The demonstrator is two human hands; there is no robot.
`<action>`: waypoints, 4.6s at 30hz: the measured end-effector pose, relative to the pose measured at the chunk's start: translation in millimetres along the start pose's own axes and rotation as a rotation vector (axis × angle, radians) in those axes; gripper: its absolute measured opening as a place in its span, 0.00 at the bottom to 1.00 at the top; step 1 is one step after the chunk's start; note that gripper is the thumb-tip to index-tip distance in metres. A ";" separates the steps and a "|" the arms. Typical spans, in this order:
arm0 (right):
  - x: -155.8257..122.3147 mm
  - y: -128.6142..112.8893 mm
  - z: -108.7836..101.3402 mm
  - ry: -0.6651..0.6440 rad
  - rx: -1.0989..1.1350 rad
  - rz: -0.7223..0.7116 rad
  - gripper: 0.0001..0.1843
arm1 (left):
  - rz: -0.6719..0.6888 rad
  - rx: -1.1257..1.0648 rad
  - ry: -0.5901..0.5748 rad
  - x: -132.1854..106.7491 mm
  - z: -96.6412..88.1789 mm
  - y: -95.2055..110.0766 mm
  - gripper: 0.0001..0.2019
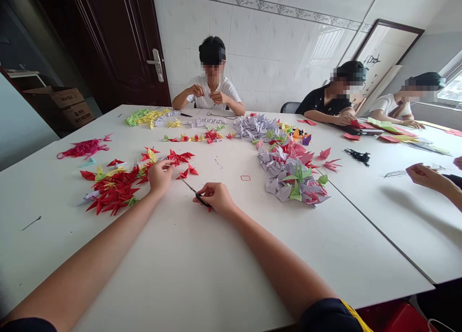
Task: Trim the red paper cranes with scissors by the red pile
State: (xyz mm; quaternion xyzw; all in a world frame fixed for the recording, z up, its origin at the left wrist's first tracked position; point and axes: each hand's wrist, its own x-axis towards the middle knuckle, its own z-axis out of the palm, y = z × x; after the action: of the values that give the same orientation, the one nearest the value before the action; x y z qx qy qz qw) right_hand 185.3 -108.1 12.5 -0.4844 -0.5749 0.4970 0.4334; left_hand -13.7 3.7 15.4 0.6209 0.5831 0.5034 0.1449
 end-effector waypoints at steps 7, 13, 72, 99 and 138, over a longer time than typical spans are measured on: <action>2.3 1.0 -0.4 0.058 -0.085 0.035 0.13 | 0.068 -0.088 0.032 -4.8 0.1 5.7 0.15; 0.9 4.0 3.8 0.162 -0.034 0.020 0.13 | 0.074 -0.086 0.011 -2.0 1.2 4.0 0.11; -0.3 4.3 -0.8 0.269 0.084 -0.104 0.17 | -0.012 -0.590 -0.248 -5.3 4.5 9.1 0.20; -0.6 4.6 -0.9 0.273 0.069 -0.092 0.14 | -0.178 -0.564 -0.230 0.0 7.6 -3.2 0.12; -0.9 4.6 1.2 0.244 -0.007 -0.106 0.10 | 0.004 -0.540 -0.347 -0.9 8.9 0.9 0.17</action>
State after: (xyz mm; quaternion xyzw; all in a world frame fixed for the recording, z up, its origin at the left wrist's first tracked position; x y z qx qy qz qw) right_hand 184.9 -109.1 7.7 -0.5116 -0.5444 0.4087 0.5242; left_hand -6.0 6.3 11.7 0.6379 0.3937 0.5267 0.4008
